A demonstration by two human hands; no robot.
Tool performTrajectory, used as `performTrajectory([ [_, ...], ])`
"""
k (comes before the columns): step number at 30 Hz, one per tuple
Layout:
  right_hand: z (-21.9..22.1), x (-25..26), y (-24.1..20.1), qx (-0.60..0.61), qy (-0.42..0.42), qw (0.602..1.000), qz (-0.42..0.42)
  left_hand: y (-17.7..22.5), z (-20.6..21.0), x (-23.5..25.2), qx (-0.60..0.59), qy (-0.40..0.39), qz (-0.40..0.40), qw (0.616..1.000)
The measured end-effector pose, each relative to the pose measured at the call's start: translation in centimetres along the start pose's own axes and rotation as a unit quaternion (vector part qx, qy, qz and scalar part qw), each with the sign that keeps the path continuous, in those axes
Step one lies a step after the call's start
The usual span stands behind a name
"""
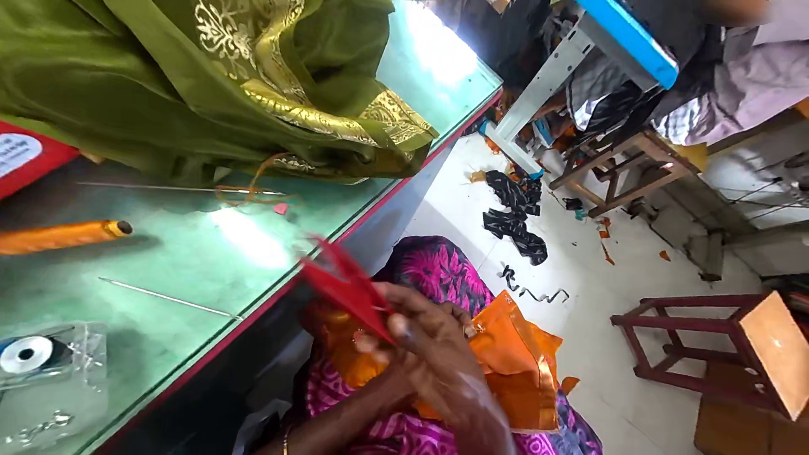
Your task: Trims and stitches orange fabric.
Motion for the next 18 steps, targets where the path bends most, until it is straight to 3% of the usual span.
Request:
performTrajectory([
  [1, -1.1, -1.5, -0.9, 0.027, -0.005, 0.999, -0.021, 1.7, 0.1, 0.9, -0.103, 0.007, -0.028, 0.994],
  [3, -3.5, -4.4, -3.0, 0.029, -0.011, 0.997, -0.075, 3.5, 0.5, 3.5, -0.208, 0.028, 0.021, 0.978],
  [8, -10.1, -11.1, -6.6, -0.179, 0.136, 0.967, -0.121, 4.7, 1.3, 6.1, -0.095, 0.051, 0.113, 0.988],
  [11, -11.7, -14.0, -8.3, -0.457, 0.224, 0.852, -0.122, 5.7, 1.7, 5.6, -0.079, 0.051, 0.116, 0.989],
  [13, -11.7, -14.7, -8.7, -0.567, 0.243, 0.775, -0.135, 6.1, 2.1, 5.4, -0.070, 0.048, 0.117, 0.989],
  [18, -11.3, -14.5, -8.4, -0.664, 0.241, 0.694, -0.138, 6.5, 2.9, 5.0, -0.039, 0.062, 0.141, 0.987],
])
Point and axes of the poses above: each hand's wrist, its own x-axis towards the middle knuckle, its own z-axis out of the palm, y = z × x, the point moved 10 cm from there along x, towards the middle knuckle, and after that the axes turned 12 degrees about -z, right-handed, at the moved point
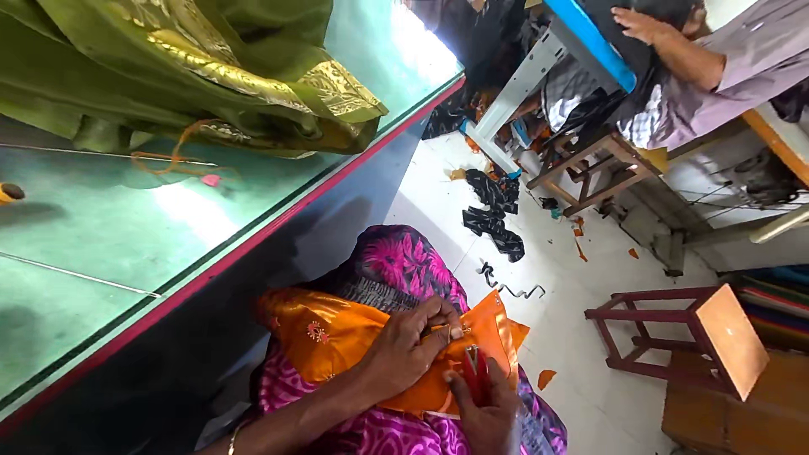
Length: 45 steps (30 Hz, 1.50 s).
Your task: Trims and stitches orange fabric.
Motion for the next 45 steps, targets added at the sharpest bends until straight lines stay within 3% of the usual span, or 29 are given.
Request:
performTrajectory([
  [9, -1.0, 0.6, -1.0, -0.096, 0.035, 0.993, -0.056, 1.4, 0.8, -1.0, 0.077, 0.015, 0.082, 0.994],
  [28, -0.6, 0.5, -0.6, -0.034, 0.013, 0.998, -0.052, 1.2, 0.6, -1.0, 0.104, 0.038, 0.061, 0.992],
  [33, -0.5, 0.5, -0.8, -0.042, 0.008, 0.997, -0.059, 1.7, 0.7, -1.2, 0.122, 0.045, 0.106, 0.986],
  [45, -0.8, 0.3, -0.6, -0.036, -0.010, 0.999, -0.030, 0.6, -1.2, -0.4, 0.000, 0.059, -0.016, 0.998],
])
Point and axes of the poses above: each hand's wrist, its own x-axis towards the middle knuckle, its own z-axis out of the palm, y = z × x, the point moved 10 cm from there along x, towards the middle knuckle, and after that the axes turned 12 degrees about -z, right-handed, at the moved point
